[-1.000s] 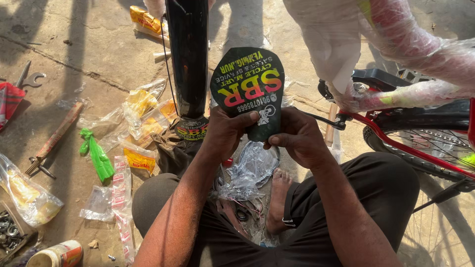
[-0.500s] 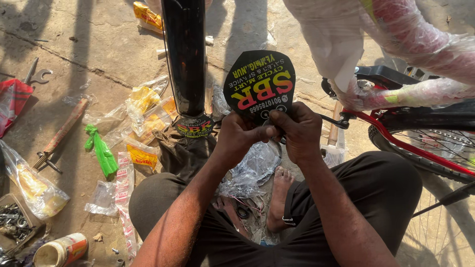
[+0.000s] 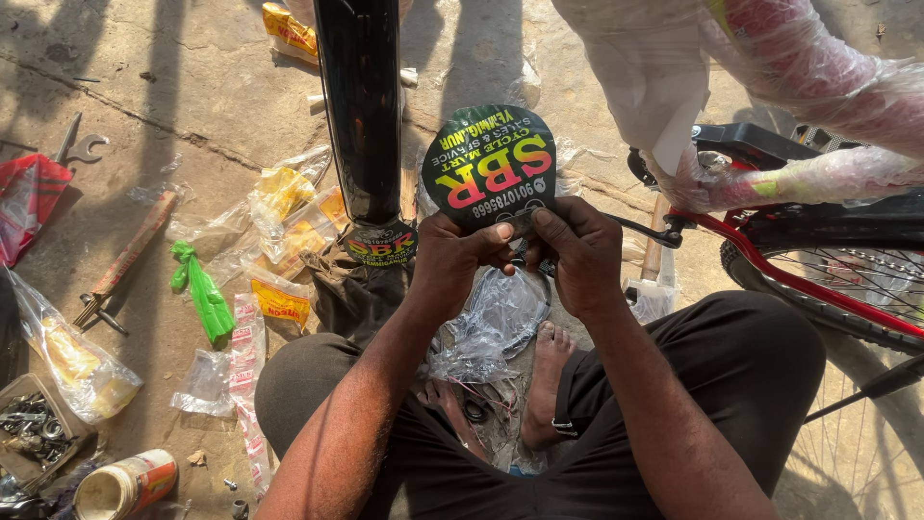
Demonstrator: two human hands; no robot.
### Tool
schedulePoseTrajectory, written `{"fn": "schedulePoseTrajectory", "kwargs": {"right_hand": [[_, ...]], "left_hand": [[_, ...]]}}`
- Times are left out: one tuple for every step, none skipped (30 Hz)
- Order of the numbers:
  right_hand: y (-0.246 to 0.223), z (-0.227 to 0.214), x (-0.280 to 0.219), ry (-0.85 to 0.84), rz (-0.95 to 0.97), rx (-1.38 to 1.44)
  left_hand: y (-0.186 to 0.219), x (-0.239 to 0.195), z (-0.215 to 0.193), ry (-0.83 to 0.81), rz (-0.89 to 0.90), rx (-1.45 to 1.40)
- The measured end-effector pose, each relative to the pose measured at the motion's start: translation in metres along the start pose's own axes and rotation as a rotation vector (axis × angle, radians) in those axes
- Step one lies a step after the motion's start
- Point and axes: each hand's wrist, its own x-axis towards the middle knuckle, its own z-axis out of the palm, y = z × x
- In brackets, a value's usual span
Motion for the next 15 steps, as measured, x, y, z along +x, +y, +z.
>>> {"fn": "schedulePoseTrajectory", "kwargs": {"right_hand": [[0.000,0.001,0.000,0.009,-0.009,-0.004],[0.001,0.003,0.001,0.018,-0.019,-0.008],[0.001,0.004,0.000,0.030,-0.025,-0.012],[0.002,0.004,0.002,0.030,-0.054,-0.021],[0.005,0.002,0.000,0.032,-0.069,-0.032],[0.010,-0.002,-0.003,0.034,-0.084,-0.044],[0.019,-0.004,-0.006,0.059,-0.092,-0.004],[0.029,-0.006,-0.011,0.083,-0.100,0.034],[0.042,-0.008,-0.012,0.102,-0.116,0.078],[0.061,-0.007,-0.020,0.167,-0.070,0.082],[0.084,-0.004,-0.030,0.238,-0.035,0.088],[0.111,0.001,-0.040,0.198,0.095,-0.219],[0.138,0.003,-0.052,0.153,0.228,-0.531],[0.163,-0.002,-0.060,-0.136,0.361,-0.807],[0.188,-0.009,-0.065,-0.532,0.315,-1.030]], "left_hand": [[0.001,0.000,0.001,0.002,0.009,0.016],[0.002,0.001,0.001,0.003,0.018,0.032],[0.003,0.001,0.002,0.006,0.023,0.047],[0.004,0.004,0.001,0.006,0.024,0.067],[0.002,0.004,0.001,0.015,0.014,0.080],[0.000,0.004,0.000,0.023,0.005,0.092],[-0.002,0.004,-0.001,0.036,0.014,0.092],[-0.005,0.004,0.000,0.049,0.024,0.091],[-0.004,0.005,0.000,0.060,0.042,0.098],[-0.002,0.002,-0.001,0.093,0.050,0.151],[0.002,0.002,0.000,0.113,0.060,0.208],[0.006,0.002,0.001,0.132,0.069,0.266],[0.009,0.003,0.003,0.115,0.096,0.231],[0.012,0.004,0.003,0.098,0.123,0.197],[0.014,0.003,0.003,0.090,0.152,0.161]]}}
